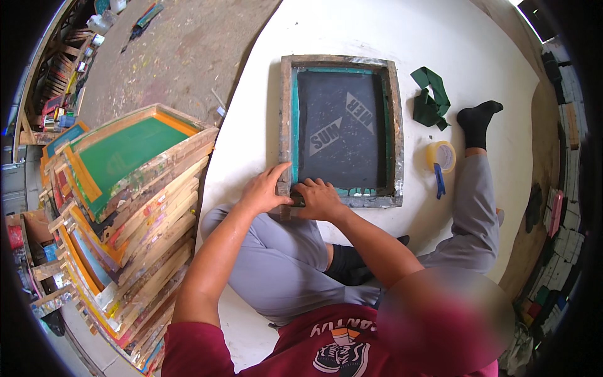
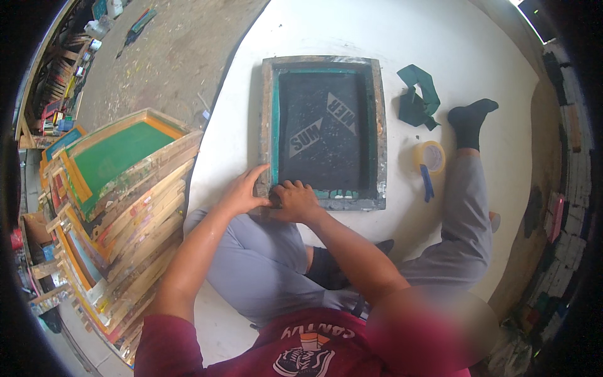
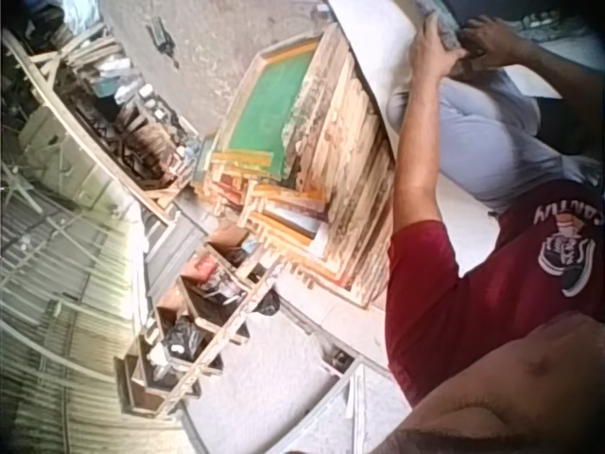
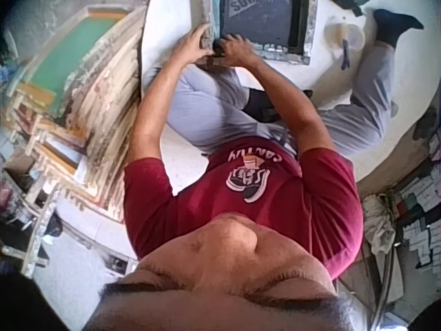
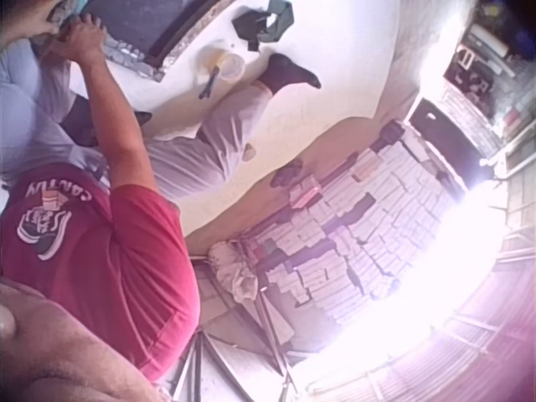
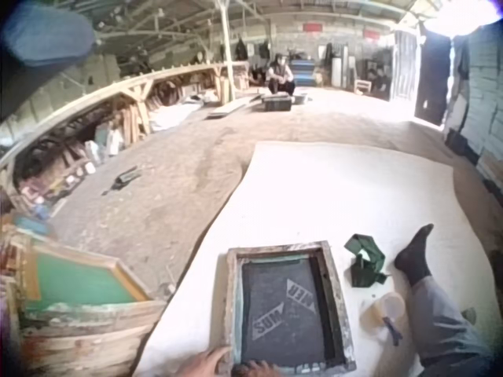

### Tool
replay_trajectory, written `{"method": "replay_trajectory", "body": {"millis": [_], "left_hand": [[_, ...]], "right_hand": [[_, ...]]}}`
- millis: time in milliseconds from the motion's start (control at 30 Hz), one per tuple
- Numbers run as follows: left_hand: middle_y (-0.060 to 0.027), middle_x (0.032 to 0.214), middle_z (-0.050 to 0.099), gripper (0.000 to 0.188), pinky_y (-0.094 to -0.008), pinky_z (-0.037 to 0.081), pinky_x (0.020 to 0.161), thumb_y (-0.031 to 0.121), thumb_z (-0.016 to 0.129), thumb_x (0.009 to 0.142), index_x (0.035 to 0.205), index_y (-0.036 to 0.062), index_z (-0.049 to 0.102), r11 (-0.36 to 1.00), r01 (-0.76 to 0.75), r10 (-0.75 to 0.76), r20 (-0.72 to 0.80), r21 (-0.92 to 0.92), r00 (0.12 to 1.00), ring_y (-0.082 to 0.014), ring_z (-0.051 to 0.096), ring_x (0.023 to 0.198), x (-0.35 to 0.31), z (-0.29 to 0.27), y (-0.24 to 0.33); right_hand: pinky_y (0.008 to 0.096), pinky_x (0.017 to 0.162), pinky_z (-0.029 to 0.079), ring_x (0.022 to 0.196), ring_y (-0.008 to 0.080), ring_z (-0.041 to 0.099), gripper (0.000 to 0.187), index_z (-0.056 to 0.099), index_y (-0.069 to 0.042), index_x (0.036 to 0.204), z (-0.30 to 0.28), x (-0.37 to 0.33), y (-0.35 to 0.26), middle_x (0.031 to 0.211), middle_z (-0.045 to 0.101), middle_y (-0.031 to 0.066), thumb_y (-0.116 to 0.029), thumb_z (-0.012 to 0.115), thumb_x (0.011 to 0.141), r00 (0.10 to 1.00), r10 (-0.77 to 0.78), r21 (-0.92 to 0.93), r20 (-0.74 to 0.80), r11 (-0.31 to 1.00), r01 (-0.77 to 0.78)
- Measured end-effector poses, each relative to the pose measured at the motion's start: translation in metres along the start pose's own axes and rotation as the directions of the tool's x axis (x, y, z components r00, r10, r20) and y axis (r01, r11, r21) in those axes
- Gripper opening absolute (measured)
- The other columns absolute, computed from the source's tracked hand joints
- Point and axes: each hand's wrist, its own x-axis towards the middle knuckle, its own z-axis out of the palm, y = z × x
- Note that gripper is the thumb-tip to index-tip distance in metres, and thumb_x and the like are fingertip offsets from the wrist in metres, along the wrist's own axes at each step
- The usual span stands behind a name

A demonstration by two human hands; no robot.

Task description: The person sits on the floor and cleans two screen printing frames using a green cloth and tape. They wipe the mesh and edges of a green frame, then switch to a black frame, applying tape to the edges and wiping the mesh surface.

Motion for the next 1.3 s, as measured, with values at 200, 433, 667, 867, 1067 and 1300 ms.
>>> {"method": "replay_trajectory", "body": {"millis": [200, 433, 667, 867, 1067, 1300], "left_hand": [[-0.0196, 0.147, 0.060, 0.105, -0.0511, 0.053, 0.106, 0.030, 0.098, 0.068, 0.159, 0.0244, 0.044, 1.000, 0.001, -0.001, 0.008, -0.006, 1.000, -0.0442, 0.061, 0.131, 0.000, -0.001, -0.001], [-0.0186, 0.140, 0.066, 0.105, -0.0513, 0.055, 0.101, 0.041, 0.097, 0.070, 0.159, 0.0290, 0.042, 0.997, 0.035, -0.037, 0.035, 0.067, 0.999, -0.0431, 0.065, 0.125, 0.000, -0.004, -0.002], [-0.0179, 0.136, 0.068, 0.102, -0.0510, 0.054, 0.101, 0.042, 0.097, 0.070, 0.156, 0.0234, 0.047, 0.999, -0.026, 0.027, -0.009, 0.046, 1.000, -0.0413, 0.066, 0.124, 0.003, 0.001, -0.006], [-0.0168, 0.128, 0.067, 0.066, -0.0439, 0.053, 0.102, 0.026, 0.091, 0.081, 0.138, 0.0081, 0.064, 0.997, -0.081, 0.080, -0.293, 0.006, 0.953, -0.0352, 0.064, 0.121, 0.016, -0.003, 0.007], [-0.0113, 0.107, 0.077, 0.034, -0.0366, 0.056, 0.090, 0.019, 0.088, 0.088, 0.115, 0.0019, 0.078, 0.926, -0.115, -0.054, -0.426, -0.361, 0.903, -0.0230, 0.072, 0.099, 0.029, 0.011, 0.062], [-0.0106, 0.108, 0.077, 0.034, -0.0318, 0.057, 0.088, 0.026, 0.076, 0.103, 0.122, -0.0017, 0.075, 0.342, -0.113, -0.354, -0.239, -0.933, 0.904, -0.0162, 0.072, 0.099, 0.052, 0.038, 0.128]], "right_hand": [[0.0535, 0.109, 0.047, 0.132, 0.0362, 0.058, 0.077, 0.064, -0.016, 0.143, 0.007, -0.005, 0.003, 0.137, 0.064, 0.0118, -0.061, 0.077, 0.081, 0.997, -0.007, 0.056, -0.075, 0.998, 0.012], [0.0521, 0.104, 0.051, 0.123, 0.0367, 0.062, 0.058, 0.073, -0.016, 0.131, -0.007, -0.028, 0.026, 0.127, 0.067, 0.0113, -0.036, 0.079, 0.076, 0.992, -0.068, 0.000, -0.109, 0.998, 0.069], [0.0455, 0.091, 0.059, 0.103, 0.0409, 0.073, 0.031, 0.079, -0.004, 0.115, -0.041, -0.043, 0.090, 0.108, 0.077, 0.0187, -0.013, 0.074, 0.086, 0.939, 0.052, 0.168, -0.339, 0.986, 0.006], [0.0380, 0.086, 0.061, 0.095, 0.0274, 0.075, 0.048, 0.060, 0.006, 0.144, -0.129, -0.050, 0.158, 0.111, 0.076, 0.0187, -0.001, 0.067, 0.096, 0.845, 0.398, 0.897, -0.357, 0.399, 0.191], [0.0460, 0.109, 0.044, 0.126, 0.0322, 0.065, 0.073, 0.018, 0.000, 0.169, -0.139, -0.064, 0.126, 0.130, 0.072, 0.0208, -0.030, 0.045, 0.108, 0.951, 0.194, 0.946, -0.241, -0.173, 0.275], [0.0471, 0.118, 0.031, 0.137, 0.0291, 0.057, 0.079, 0.029, -0.005, 0.168, -0.113, -0.058, 0.057, 0.141, 0.069, 0.0174, -0.046, 0.048, 0.103, 0.956, 0.148, 0.957, -0.254, -0.105, 0.271]]}}
